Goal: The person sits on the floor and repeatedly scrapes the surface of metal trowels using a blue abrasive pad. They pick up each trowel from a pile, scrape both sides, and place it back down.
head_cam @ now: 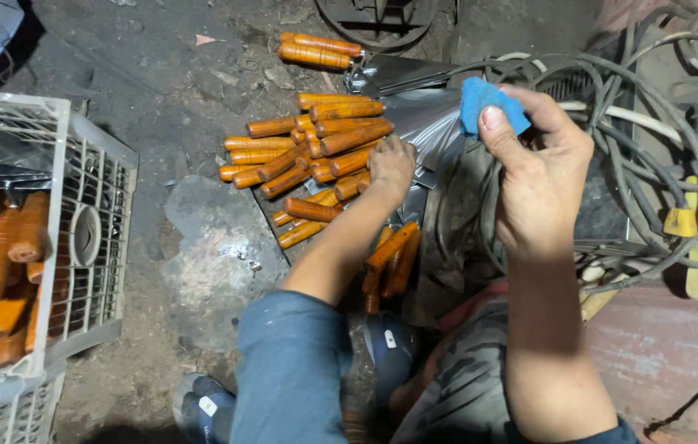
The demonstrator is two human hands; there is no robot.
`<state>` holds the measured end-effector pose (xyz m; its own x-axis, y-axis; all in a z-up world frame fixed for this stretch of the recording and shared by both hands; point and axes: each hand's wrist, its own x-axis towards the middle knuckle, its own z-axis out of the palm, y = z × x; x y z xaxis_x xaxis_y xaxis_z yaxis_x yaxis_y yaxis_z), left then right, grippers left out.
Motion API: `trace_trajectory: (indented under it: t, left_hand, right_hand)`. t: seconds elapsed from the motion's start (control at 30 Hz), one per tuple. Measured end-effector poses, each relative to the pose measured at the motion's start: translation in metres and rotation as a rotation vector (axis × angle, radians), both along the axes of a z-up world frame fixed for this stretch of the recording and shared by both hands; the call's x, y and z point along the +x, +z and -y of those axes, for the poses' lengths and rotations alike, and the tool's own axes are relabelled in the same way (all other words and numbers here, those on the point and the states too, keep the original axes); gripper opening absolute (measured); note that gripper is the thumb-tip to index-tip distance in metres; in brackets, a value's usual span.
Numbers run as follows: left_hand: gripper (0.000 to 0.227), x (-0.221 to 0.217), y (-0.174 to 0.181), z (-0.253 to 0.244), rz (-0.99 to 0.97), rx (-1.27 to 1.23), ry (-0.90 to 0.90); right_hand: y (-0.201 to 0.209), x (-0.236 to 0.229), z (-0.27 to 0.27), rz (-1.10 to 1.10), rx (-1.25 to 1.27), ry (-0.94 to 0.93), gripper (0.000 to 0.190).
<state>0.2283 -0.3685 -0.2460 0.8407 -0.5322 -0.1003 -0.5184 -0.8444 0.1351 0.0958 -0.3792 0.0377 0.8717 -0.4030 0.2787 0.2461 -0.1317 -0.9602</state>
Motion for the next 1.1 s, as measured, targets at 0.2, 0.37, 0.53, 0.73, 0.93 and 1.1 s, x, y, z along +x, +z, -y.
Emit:
trace_trajectory:
  t: [0.2,0.37,0.53,0.73,0.93,1.1]
  left_hand:
    - [0.042,0.006,0.027,-0.033,-0.225,-0.342,0.038]
    - [0.052,-0.054,0.095,-0.144,0.023,-1.105,0.197]
    - [0.036,-0.094,0.108,-0.245,-0.072,-1.379,0.834]
    - [0.023,-0.119,-0.007,-0.323,-0.454,-1.373,1.218]
    - [0.018,-0.111,0.000,-0.359,-0.647,-1.049,1.219]
    - [0.021,-0.100,0.126,-0.368,-0.730,-1.420,0.844]
  right_hand:
    - [0.004,-0.005,0.020,0.096,-0.153,-0.084,0.019]
    - [0.015,-0.009,0.014,0.082,-0.079,-0.115,0.022]
    - [0.026,-0.017,-0.020,0.092,-0.027,-0.018,0.023]
    - [0.025,-0.034,-0.040,0.107,-0.001,0.074,0.022]
    - [0.017,-0.034,-0.044,0.078,-0.097,0.100,0.021]
    - [0.015,-0.034,-0.055,0.109,-0.300,0.051,0.019]
